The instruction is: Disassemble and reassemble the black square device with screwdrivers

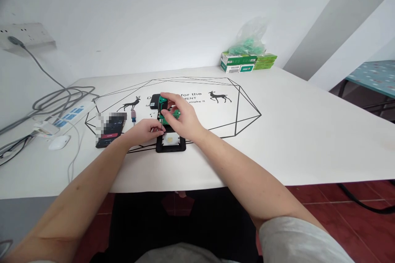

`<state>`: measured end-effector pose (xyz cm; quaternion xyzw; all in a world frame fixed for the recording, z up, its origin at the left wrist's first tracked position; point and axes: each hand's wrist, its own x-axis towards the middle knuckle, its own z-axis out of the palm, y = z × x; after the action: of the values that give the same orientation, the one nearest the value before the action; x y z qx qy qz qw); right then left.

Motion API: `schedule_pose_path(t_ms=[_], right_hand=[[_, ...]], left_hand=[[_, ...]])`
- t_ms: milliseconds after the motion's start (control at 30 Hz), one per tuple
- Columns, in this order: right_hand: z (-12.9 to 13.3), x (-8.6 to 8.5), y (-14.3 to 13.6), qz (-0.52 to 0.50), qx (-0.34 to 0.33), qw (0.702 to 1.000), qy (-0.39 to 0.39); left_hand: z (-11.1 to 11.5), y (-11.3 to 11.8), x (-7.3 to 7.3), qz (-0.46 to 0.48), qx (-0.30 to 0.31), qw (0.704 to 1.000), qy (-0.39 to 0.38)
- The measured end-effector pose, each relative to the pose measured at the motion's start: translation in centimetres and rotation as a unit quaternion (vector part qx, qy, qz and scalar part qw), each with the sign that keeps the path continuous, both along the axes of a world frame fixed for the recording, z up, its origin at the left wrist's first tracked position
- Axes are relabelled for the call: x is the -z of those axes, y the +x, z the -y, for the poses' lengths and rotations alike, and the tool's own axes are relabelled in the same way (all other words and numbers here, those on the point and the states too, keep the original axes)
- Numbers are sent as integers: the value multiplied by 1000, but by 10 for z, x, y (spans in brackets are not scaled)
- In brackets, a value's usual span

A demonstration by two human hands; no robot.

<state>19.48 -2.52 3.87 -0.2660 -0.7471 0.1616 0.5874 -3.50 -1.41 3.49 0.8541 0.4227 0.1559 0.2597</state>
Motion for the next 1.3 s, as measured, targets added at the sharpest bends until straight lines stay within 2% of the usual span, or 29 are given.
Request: schedule_pose_path(t_ms=[333, 467, 667, 900, 1133, 1300], right_hand=[[-2, 1, -1, 72, -6, 996, 53], [-1, 3, -2, 80, -18, 996, 38], [1, 3, -3, 66, -22, 998, -2], [-2, 8, -7, -9, -6, 997, -82], [-1, 9, -8, -4, -13, 995, -94], [2, 7, -7, -20, -67, 992, -101]], left_hand=[[-6, 1, 9, 38, 54, 997, -27], [-7, 0, 11, 39, 61, 997, -23], [-6, 0, 7, 18, 48, 998, -23], [-4, 1, 5, -6, 31, 999, -23], [-3, 1, 4, -1, 36, 999, -12], [-2, -1, 3, 20, 27, 999, 9]])
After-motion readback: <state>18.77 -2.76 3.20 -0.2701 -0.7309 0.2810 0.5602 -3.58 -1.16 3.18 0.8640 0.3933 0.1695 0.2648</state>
